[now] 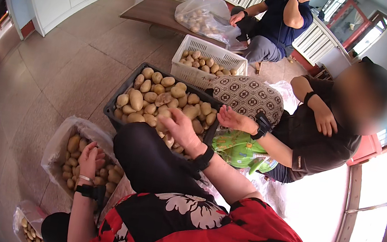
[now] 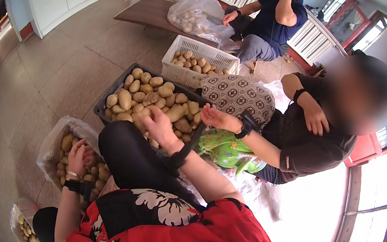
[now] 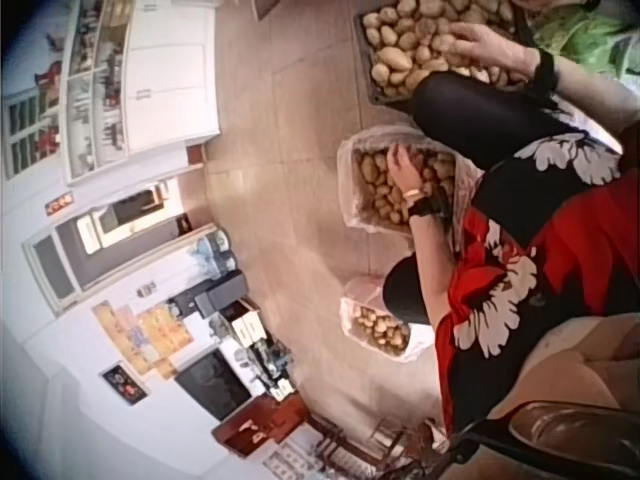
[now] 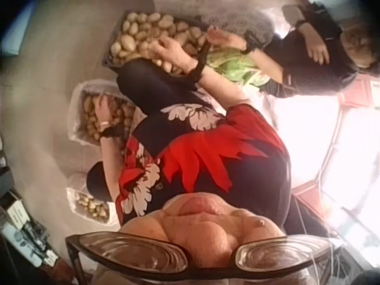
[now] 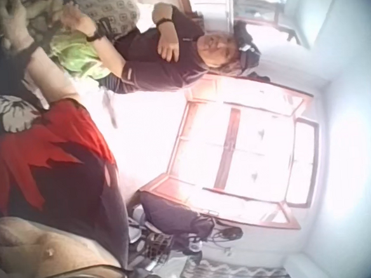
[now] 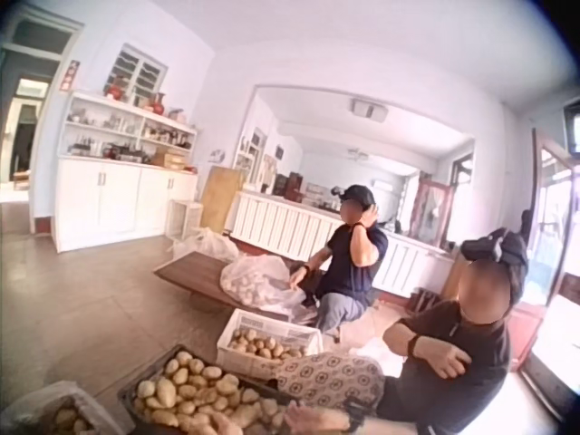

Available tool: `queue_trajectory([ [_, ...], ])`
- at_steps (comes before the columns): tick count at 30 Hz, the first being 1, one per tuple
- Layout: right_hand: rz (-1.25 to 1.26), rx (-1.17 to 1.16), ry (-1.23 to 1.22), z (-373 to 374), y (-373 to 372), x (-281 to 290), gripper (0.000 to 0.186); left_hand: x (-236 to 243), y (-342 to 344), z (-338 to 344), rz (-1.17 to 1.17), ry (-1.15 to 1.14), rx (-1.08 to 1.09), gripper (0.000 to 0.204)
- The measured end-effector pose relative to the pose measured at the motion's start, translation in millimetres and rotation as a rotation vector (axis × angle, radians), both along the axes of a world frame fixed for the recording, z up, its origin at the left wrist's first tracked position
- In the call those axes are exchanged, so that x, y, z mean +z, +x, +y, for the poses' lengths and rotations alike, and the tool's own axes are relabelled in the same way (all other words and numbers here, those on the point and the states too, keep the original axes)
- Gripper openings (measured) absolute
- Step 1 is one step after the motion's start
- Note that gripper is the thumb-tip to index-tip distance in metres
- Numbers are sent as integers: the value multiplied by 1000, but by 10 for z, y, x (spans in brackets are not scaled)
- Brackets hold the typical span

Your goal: Sorting potatoes from crates into bags and boxes.

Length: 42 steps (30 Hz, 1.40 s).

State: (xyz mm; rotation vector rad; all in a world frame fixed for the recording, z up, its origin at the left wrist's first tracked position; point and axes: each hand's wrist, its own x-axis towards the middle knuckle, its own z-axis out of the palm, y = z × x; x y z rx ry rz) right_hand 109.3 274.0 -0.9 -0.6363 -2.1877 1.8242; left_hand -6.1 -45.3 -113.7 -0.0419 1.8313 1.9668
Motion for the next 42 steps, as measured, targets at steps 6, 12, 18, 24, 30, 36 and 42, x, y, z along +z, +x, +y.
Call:
queue_trajectory([
  [6, 86, 457, -141, -784, -204, 587, 36, 954, 248, 286, -146, 294, -176, 41],
  [12, 324, 490, 115, -1100, -184, 604, 27, 908, 257, 144, -515, 573, -187, 41],
  [18, 371, 76, 472, -401, -52, 271, 22, -316, 198, -185, -717, 355, 97, 29],
  [24, -223, 271, 917, 171, 590, -945, 29, -1348, 235, -615, -751, -6, 286, 28],
  [30, -156, 303, 962, 196, 1079, -1601, 42, -1864, 181, -881, -550, -337, 135, 29],
  [36, -311, 382, 915, 248, 949, -1591, 35, -1841, 271, -842, -257, -610, -125, 31],
  [42, -297, 318, 917, 233, 953, -1655, 28, -1310, 595, -584, 177, -1089, -483, 34],
])
